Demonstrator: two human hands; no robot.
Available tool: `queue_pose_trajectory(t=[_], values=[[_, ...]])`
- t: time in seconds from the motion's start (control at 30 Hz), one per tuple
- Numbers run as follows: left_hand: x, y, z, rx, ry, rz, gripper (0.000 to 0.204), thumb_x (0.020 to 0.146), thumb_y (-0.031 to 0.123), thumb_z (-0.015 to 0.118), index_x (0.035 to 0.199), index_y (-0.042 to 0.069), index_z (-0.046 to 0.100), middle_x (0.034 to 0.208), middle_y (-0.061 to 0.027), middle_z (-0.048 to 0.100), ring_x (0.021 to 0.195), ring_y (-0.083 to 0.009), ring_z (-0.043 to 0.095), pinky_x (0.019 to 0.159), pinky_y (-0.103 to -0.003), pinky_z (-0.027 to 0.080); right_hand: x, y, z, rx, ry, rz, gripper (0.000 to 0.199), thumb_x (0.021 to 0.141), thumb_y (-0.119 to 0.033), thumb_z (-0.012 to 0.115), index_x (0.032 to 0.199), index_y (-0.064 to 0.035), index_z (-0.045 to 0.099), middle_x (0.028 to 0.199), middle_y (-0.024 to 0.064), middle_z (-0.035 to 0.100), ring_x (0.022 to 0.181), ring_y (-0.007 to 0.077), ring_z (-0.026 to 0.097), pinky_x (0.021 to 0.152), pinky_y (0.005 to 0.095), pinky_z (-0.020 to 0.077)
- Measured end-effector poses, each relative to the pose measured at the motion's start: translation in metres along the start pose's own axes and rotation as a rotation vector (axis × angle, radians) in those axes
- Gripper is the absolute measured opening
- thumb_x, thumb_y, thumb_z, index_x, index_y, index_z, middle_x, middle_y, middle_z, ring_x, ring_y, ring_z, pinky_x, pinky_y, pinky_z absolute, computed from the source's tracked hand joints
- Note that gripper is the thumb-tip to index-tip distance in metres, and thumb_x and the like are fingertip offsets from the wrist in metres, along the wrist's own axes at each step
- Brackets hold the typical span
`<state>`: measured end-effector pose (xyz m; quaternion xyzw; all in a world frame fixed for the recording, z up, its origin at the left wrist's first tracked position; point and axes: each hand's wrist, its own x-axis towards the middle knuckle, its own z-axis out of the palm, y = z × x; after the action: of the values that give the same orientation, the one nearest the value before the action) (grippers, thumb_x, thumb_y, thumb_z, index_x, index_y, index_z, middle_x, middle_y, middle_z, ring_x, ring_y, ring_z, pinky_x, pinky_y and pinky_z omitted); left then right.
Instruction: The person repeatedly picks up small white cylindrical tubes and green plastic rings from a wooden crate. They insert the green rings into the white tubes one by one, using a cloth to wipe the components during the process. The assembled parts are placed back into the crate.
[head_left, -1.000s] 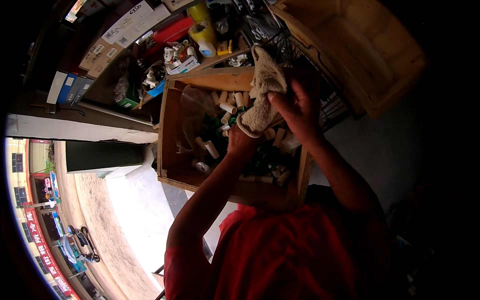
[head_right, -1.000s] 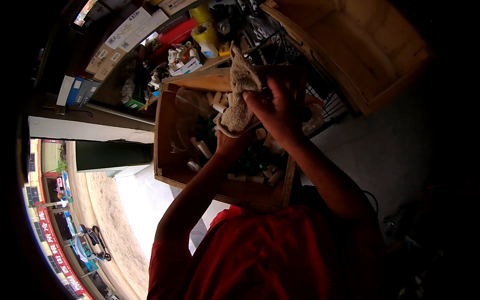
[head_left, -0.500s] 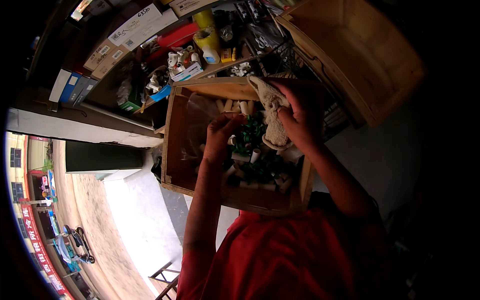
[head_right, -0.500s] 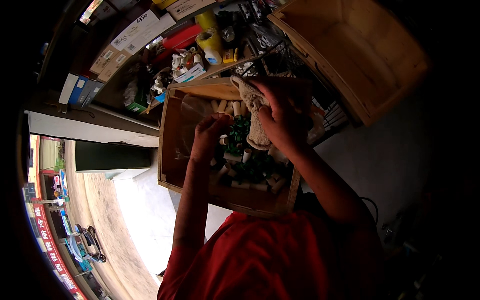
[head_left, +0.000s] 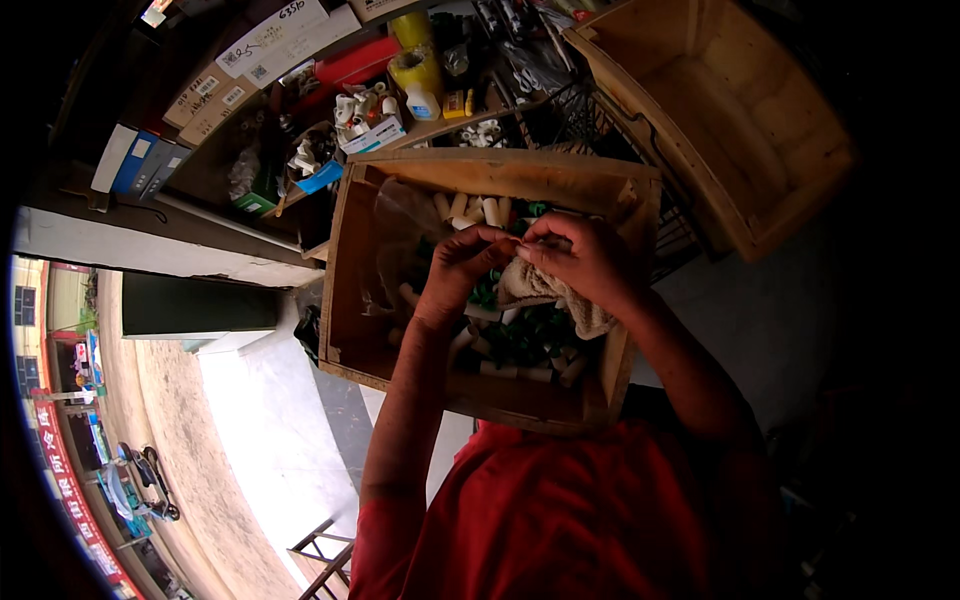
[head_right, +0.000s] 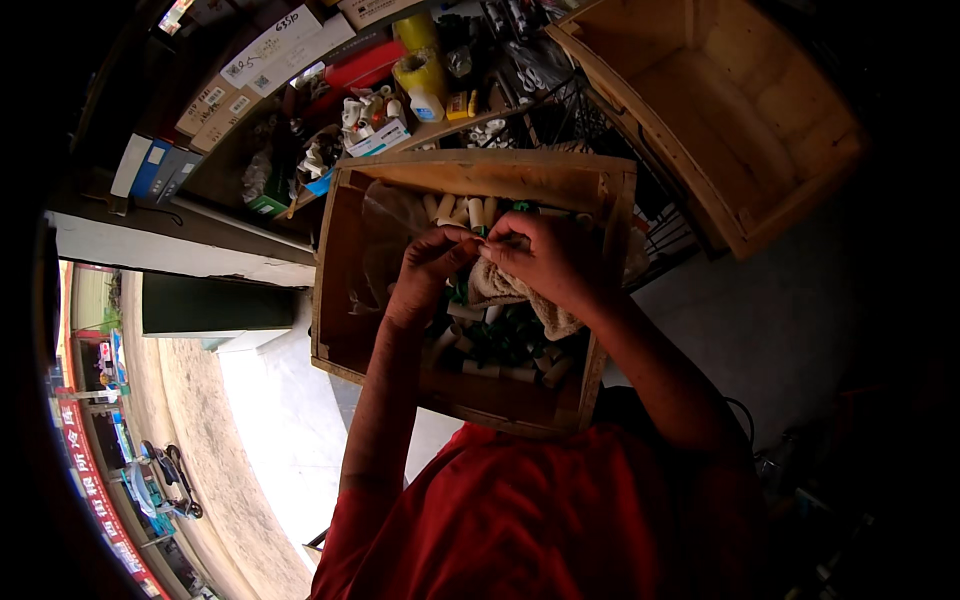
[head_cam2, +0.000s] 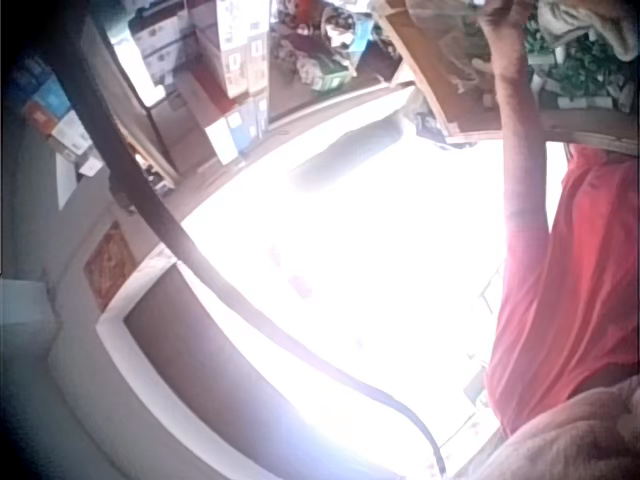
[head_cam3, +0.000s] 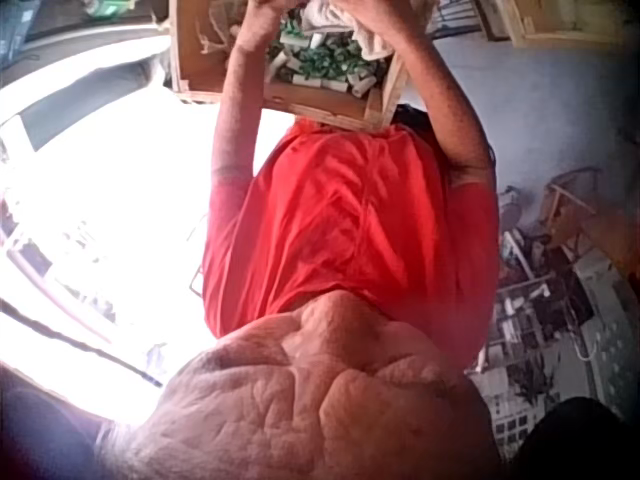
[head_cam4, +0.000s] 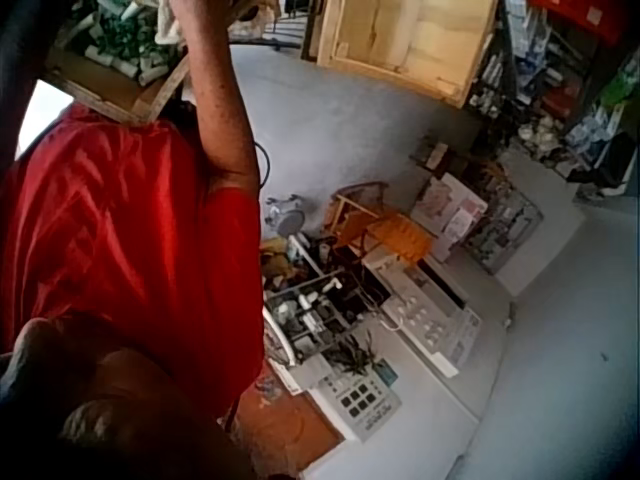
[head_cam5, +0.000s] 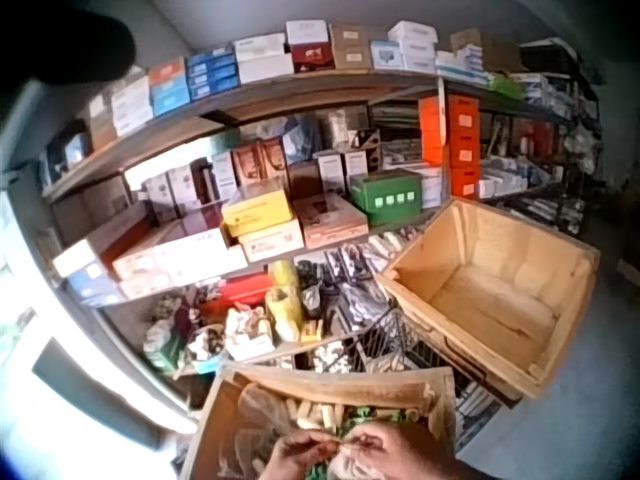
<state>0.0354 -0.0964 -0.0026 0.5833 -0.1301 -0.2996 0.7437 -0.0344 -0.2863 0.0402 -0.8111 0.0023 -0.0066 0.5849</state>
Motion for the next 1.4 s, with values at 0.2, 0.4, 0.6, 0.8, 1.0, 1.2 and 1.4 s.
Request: queue_pose_trajectory(t=[0.2,0.4,0.6,0.8,1.0,1.2,1.4], values=[[-0.003,0.001,0.004,-0.005,-0.018,0.003,0.008,0.089,0.007,0.065,0.096,0.005,0.067,0.093,-0.0005,0.067,0.088,-0.0086,0.059,0.084,-0.025,0.046,0.0,0.004,-0.002,-0.097,-0.015,-0.028,0.014,0.088,-0.012,0.067,0.094,-0.0002,0.063,0.082,0.0044,0.065,0.077,0.009,0.062,0.067,0.0267,0.0513],[-0.001,0.007,0.012,0.015,-0.03,0.042,0.007,0.089,0.004,0.063,0.095,0.003,0.066,0.093,-0.0014,0.067,0.089,-0.01,0.06,0.085,-0.025,0.046,-0.001,0.008,-0.001,-0.043,0.02,-0.055,0.011,0.089,-0.009,0.064,0.092,0.0008,0.061,0.081,0.0045,0.064,0.076,0.0089,0.061,0.066,0.0269,0.0509],[0.001,0.004,0.012,-0.078,-0.036,0.068,0.016,0.089,0.004,0.061,0.105,0.002,0.06,0.097,-0.0039,0.066,0.094,-0.0135,0.062,0.086,-0.029,0.048,-0.001,0.008,-0.003,-0.071,0.0,0.015,0.016,0.085,-0.017,0.065,0.092,-0.0026,0.062,0.081,0.0093,0.067,0.076,0.0181,0.066,0.066,0.0311,0.0496],[0.002,-0.001,0.011,-0.106,-0.047,0.096,0.024,0.087,-0.003,0.061,0.11,0.003,0.058,0.101,-0.0044,0.064,0.095,-0.0141,0.062,0.085,-0.028,0.049,-0.001,0.003,-0.003,-0.118,-0.031,0.017,0.018,0.084,-0.018,0.066,0.091,-0.0029,0.063,0.082,0.0109,0.068,0.075,0.0215,0.067,0.066,0.0331,0.0498],[0.0,-0.001,0.015,-0.073,-0.055,0.16,0.028,0.086,-0.007,0.059,0.111,0.004,0.058,0.1,-0.0031,0.064,0.091,-0.0115,0.061,0.082,-0.026,0.049,0.0,0.006,-0.002,-0.138,-0.036,-0.006,0.017,0.083,-0.017,0.067,0.091,-0.0019,0.064,0.081,0.0101,0.067,0.074,0.0192,0.066,0.066,0.0318,0.0498],[0.001,-0.004,0.013,-0.112,-0.046,0.13,0.023,0.088,-0.005,0.058,0.109,0.004,0.06,0.097,-0.0032,0.065,0.087,-0.0101,0.06,0.075,-0.025,0.048,0.0,0.007,-0.001,-0.14,-0.046,-0.039,0.013,0.084,-0.011,0.067,0.09,-0.0005,0.064,0.08,0.0069,0.068,0.074,0.0119,0.064,0.065,0.0278,0.0501],[0.001,-0.005,0.011,-0.332,-0.075,0.035,0.018,0.088,-0.001,0.059,0.105,0.005,0.061,0.098,-0.0033,0.066,0.082,-0.0086,0.058,0.066,-0.023,0.043,-0.001,0.003,-0.001,-0.163,-0.051,-0.084,0.013,0.083,-0.012,0.068,0.09,-0.0013,0.063,0.079,0.0068,0.067,0.073,0.0118,0.064,0.065,0.0274,0.0503]])
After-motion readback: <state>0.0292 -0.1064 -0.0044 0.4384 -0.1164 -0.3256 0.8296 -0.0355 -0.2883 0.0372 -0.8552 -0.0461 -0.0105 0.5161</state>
